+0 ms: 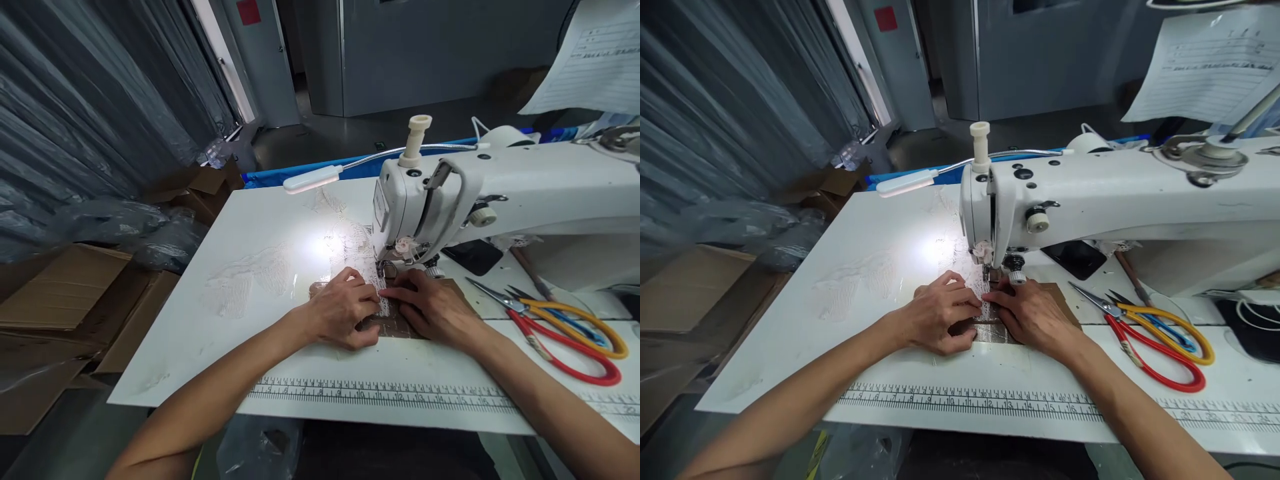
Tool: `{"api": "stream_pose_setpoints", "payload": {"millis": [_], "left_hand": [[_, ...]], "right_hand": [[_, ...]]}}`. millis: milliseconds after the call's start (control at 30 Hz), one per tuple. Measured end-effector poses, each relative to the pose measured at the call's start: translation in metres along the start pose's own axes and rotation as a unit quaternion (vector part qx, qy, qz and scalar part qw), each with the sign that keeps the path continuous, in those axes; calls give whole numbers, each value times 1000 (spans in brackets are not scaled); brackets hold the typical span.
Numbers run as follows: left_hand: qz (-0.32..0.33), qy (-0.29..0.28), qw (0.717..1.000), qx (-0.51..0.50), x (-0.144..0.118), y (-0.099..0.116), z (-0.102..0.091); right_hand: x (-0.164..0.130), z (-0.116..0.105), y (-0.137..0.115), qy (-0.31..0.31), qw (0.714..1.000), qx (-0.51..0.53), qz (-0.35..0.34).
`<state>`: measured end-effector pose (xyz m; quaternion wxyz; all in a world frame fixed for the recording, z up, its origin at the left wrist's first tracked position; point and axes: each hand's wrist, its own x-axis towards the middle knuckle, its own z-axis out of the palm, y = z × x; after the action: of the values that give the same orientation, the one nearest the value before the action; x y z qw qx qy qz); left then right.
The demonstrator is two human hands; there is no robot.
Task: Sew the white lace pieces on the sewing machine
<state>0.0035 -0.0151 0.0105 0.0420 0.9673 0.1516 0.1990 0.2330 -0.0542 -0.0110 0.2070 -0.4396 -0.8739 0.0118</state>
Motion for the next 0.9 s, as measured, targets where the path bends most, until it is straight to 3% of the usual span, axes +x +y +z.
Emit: {"api": "stream_pose_setpoints", "payload": {"millis": [633,900], "left_hand": [[-31,-20,999,22,-2,-6,-3],[-47,-14,999,20,-3,-8,0]], "right_hand": [[10,5,-2,-11,986,-166,25],[8,0,-4,-27,992,-121,26]]}}
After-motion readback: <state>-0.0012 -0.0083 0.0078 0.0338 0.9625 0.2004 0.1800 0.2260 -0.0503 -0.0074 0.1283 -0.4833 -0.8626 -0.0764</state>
